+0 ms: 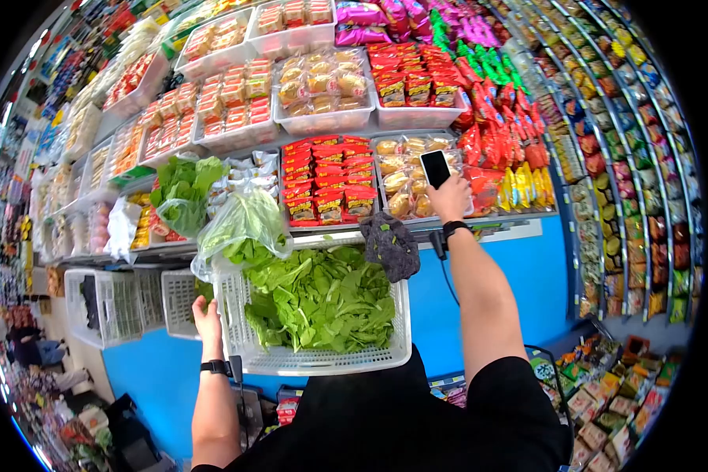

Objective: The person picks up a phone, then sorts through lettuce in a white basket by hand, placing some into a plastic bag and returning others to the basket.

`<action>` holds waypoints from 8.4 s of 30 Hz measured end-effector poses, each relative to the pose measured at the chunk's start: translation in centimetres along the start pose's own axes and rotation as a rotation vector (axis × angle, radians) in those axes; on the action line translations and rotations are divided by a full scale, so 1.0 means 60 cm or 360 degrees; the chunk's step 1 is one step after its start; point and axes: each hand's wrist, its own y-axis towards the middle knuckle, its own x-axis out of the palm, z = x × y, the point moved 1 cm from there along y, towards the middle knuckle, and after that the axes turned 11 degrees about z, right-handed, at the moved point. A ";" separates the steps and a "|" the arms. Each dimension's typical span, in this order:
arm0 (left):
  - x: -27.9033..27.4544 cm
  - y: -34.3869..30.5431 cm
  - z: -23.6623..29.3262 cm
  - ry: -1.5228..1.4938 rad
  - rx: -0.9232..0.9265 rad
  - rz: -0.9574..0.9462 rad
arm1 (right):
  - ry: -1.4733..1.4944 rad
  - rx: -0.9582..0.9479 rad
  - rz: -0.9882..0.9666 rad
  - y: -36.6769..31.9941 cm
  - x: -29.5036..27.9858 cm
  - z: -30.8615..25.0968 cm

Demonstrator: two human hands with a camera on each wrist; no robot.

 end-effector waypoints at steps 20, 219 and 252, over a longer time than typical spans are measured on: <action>0.032 -0.531 0.050 0.0394 -0.0165 -0.0404 | 0.0228 -0.0415 -0.0150 0.049 0.040 0.078; -0.105 -0.070 -0.259 0.0375 0.0449 -0.0118 | -0.0377 -0.1566 -0.2292 -1.098 0.381 -0.515; -0.108 -0.075 -0.274 0.0505 0.0407 -0.0050 | 0.0341 -0.3070 -0.1485 -1.001 0.227 -0.500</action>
